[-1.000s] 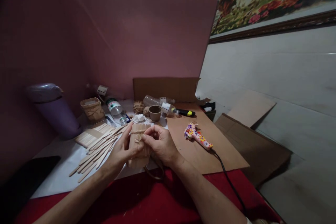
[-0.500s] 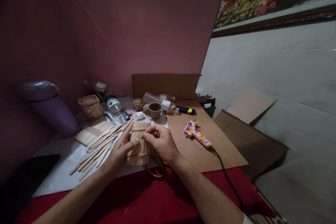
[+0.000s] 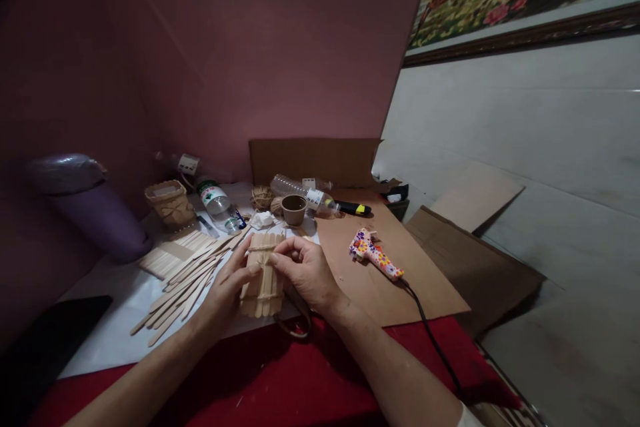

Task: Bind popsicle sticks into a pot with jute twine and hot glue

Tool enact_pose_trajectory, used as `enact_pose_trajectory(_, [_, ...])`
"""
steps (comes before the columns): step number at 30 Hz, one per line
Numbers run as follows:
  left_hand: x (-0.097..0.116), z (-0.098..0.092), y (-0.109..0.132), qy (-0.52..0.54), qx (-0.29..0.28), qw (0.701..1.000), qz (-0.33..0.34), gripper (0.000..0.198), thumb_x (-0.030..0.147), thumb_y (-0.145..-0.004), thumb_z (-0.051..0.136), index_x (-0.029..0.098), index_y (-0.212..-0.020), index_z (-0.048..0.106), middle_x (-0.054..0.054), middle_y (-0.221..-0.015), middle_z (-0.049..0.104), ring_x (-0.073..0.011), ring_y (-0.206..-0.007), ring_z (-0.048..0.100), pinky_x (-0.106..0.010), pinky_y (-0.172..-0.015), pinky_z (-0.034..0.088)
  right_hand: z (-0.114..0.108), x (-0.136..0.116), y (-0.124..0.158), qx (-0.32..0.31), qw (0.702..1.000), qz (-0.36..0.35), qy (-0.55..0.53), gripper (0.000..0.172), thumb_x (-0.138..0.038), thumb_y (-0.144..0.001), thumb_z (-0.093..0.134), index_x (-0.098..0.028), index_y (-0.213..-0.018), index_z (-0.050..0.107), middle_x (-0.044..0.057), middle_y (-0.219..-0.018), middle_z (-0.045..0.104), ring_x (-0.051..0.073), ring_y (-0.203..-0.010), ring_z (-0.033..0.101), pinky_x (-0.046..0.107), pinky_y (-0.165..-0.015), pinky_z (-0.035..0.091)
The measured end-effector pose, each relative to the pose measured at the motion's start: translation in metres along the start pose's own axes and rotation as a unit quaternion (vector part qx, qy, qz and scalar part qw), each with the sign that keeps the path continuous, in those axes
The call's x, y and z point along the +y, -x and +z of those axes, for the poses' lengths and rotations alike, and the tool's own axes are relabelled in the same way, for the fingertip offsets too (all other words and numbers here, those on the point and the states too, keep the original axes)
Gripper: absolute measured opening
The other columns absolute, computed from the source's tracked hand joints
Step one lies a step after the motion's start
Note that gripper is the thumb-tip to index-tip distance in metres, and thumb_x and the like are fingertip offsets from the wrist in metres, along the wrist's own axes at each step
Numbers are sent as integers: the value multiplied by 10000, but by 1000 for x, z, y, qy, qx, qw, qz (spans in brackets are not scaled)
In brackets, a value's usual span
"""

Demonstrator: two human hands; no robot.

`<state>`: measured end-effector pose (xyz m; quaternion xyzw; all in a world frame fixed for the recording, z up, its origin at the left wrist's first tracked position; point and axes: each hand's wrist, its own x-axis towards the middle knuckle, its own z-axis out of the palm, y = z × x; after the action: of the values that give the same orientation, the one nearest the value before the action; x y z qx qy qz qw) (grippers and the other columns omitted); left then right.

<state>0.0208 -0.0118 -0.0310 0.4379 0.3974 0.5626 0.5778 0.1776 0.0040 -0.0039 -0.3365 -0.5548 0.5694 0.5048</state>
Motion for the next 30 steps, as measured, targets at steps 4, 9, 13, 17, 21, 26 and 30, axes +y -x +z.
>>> enact_pose_trajectory(4, [3,3,2,12,13,1000,-6,869,362,-751,689,158,-1496,293,-129,-1432,514,-339,-1267,501,-404,-999,445,0,0,-1,-2,1000,11,-4,275,-370,-706,767,-156,-722,594,-65,-560,513,65,-487,404,208,-471,297])
enact_pose_trajectory(9, [5,4,2,28,24,999,-18,885,353,-723,716,158,-1487,314,-132,-1351,586,-340,-1182,573,-395,-928,495,1,1,-1,2,1000,22,-10,295,-396,-699,761,-159,-717,585,-67,-524,504,68,-462,393,208,-460,286])
enact_pose_trajectory(13, [6,5,2,36,39,998,-30,905,347,-700,726,148,-1484,321,-138,-1267,641,-337,-1091,627,-397,-871,523,1,3,-1,10,1000,10,1,275,-390,-718,744,-167,-728,583,-69,-541,497,72,-472,396,211,-462,291])
enact_pose_trajectory(17, [7,7,2,34,56,998,-25,880,328,-680,741,148,-1458,370,-129,-1255,649,-325,-1109,619,-381,-900,512,2,4,1,33,997,-43,56,224,-355,-751,719,-171,-728,593,-46,-633,524,88,-551,444,219,-517,357])
enact_pose_trajectory(21, [8,9,2,34,71,997,-24,843,307,-662,742,162,-1426,416,-111,-1218,669,-314,-1082,635,-370,-872,529,5,4,3,35,991,-82,100,158,-301,-768,688,-177,-725,601,-18,-724,566,104,-605,491,232,-557,409])
enact_pose_trajectory(26, [22,2,-3,22,116,993,-10,675,293,-689,696,218,-1332,504,-76,-1146,670,-260,-967,659,-311,-713,562,0,2,-4,64,991,-86,84,166,-336,-782,661,-193,-789,577,-36,-673,558,106,-584,516,233,-551,443])
enact_pose_trajectory(30, [44,-15,-12,66,190,979,45,567,273,-682,667,219,-1235,555,-49,-1003,656,-194,-796,644,-274,-608,556,-2,2,-15,61,983,-65,164,134,-287,-796,585,-180,-867,622,-17,-694,602,115,-571,544,243,-535,467])
